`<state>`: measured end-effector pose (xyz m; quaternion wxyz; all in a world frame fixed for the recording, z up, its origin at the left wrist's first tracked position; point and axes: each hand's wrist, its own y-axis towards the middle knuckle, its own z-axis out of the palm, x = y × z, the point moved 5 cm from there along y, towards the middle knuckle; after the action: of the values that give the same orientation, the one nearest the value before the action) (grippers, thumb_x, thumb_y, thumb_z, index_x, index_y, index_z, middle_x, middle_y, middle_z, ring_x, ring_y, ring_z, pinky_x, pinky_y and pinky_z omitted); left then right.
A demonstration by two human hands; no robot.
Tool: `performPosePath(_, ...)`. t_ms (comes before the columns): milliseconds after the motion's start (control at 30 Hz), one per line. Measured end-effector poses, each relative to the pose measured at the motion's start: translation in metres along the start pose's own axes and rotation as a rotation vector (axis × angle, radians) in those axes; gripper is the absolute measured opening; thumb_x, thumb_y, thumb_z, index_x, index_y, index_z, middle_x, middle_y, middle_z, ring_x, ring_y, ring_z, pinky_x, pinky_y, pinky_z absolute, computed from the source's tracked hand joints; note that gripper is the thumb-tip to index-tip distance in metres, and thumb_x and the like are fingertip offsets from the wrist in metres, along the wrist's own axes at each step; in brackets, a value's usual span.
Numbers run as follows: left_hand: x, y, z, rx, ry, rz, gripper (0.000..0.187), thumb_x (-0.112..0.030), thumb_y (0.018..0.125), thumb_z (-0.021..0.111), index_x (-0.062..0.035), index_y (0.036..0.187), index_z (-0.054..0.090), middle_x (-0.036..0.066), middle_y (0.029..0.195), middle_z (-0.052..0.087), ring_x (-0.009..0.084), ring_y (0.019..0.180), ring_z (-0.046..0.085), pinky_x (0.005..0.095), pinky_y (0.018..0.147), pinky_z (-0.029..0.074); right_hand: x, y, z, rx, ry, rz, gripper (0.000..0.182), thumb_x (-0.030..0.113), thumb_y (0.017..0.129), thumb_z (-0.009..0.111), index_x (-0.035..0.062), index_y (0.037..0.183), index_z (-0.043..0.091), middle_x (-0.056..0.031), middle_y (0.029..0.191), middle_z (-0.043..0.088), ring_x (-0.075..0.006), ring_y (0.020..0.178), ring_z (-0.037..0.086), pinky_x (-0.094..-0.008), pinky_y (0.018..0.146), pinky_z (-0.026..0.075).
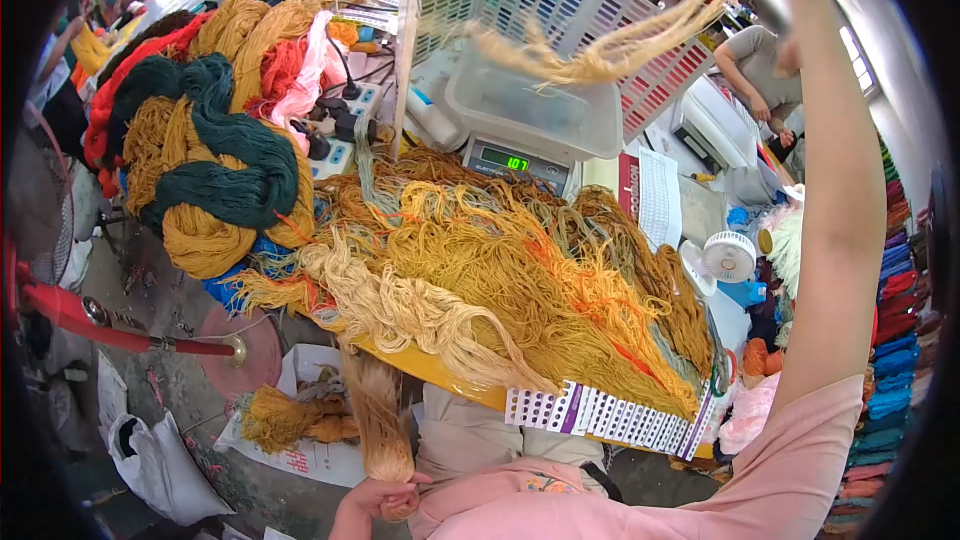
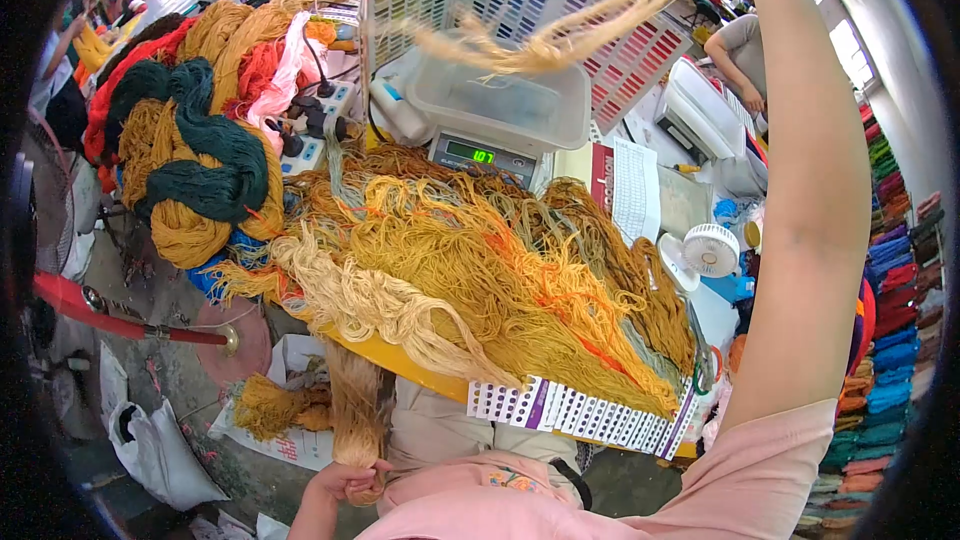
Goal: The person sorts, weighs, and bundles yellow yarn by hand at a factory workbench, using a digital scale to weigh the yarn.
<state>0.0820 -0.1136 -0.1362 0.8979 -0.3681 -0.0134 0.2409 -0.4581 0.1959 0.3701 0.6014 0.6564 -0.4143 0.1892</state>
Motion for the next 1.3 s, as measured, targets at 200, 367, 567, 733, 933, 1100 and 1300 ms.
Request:
performPosePath(200,-0.003,0.01,0.01,0.139,-0.067,-0.028,0.025,-0.011,0.071,0.051,0.0075,0.088,0.051,0.014,0.07,0.054,0.0212,0.066,0.054,0.0327,0.071,0.042,-0.037,-0.077,0.063,0.588,-0.583,0.251,0.013,0.011,0.066,0.05,0.0021,0.064,0.058,-0.0063,0.06,0.056,-0.0142,0.055,0.053,-0.0248,0.048,0.042)
performPosePath(367,0.002,0.012,0.031,0.292,-0.08,0.011,0.027,-0.012,0.071,0.049,0.0084,0.089,0.05,0.023,0.091,0.052,0.0314,0.085,0.053,0.0385,0.079,0.039,-0.112,-0.087,0.067,0.313,-0.953,-0.502,0.02,0.02,0.075,0.042,0.0053,0.077,0.056,-0.0128,0.069,0.055,-0.0257,0.063,0.054,-0.0321,0.056,0.043)
performPosePath(567,0.0,0.013,0.037,0.339,-0.054,-0.01,0.033,-0.012,0.071,0.049,0.0071,0.098,0.046,0.012,0.063,0.051,0.0186,0.056,0.049,0.0277,0.052,0.039,-0.161,-0.28,0.109,0.957,-1.138,-0.021,0.015,0.016,0.069,0.05,0.0049,0.079,0.054,-0.0141,0.076,0.054,-0.0292,0.07,0.053,-0.0377,0.061,0.043)
performPosePath(733,-0.022,0.01,0.054,0.422,-0.466,0.238,0.032,-0.01,0.075,0.044,0.0056,0.103,0.043,-0.001,0.046,0.038,0.0077,0.04,0.034,0.0199,0.041,0.028,-0.139,-0.324,0.083,0.503,-0.678,-0.16,0.028,0.013,0.067,0.054,0.007,0.094,0.049,-0.0089,0.083,0.051,-0.0289,0.07,0.051,-0.0364,0.058,0.042)
performPosePath(933,-0.023,0.022,0.064,0.524,-0.435,0.228,0.023,-0.013,0.074,0.047,0.0021,0.091,0.051,-0.001,0.045,0.036,0.0084,0.042,0.033,0.0212,0.043,0.028,-0.154,-0.342,0.063,0.549,-0.814,0.006,0.032,0.015,0.067,0.052,0.0055,0.097,0.047,-0.0117,0.079,0.053,-0.0279,0.068,0.052,-0.037,0.057,0.041)
performPosePath(1100,-0.025,0.022,0.068,0.464,-0.238,0.257,0.018,-0.016,0.073,0.049,0.0003,0.078,0.055,0.011,0.064,0.05,0.0162,0.055,0.046,0.0265,0.052,0.038,-0.155,-0.341,0.076,0.654,-0.916,-0.005,0.036,0.015,0.067,0.052,0.0059,0.101,0.042,-0.0124,0.074,0.054,-0.0283,0.067,0.053,-0.0383,0.056,0.041)
performPosePath(1300,-0.026,0.0,0.05,0.178,-0.184,0.393,0.02,-0.017,0.074,0.047,0.0004,0.08,0.054,0.022,0.094,0.05,0.0232,0.068,0.052,0.0321,0.063,0.042,-0.161,-0.336,0.094,0.632,-0.988,-0.056,0.033,0.017,0.068,0.052,0.0062,0.098,0.041,-0.0112,0.064,0.055,-0.0289,0.062,0.054,-0.0401,0.054,0.04)
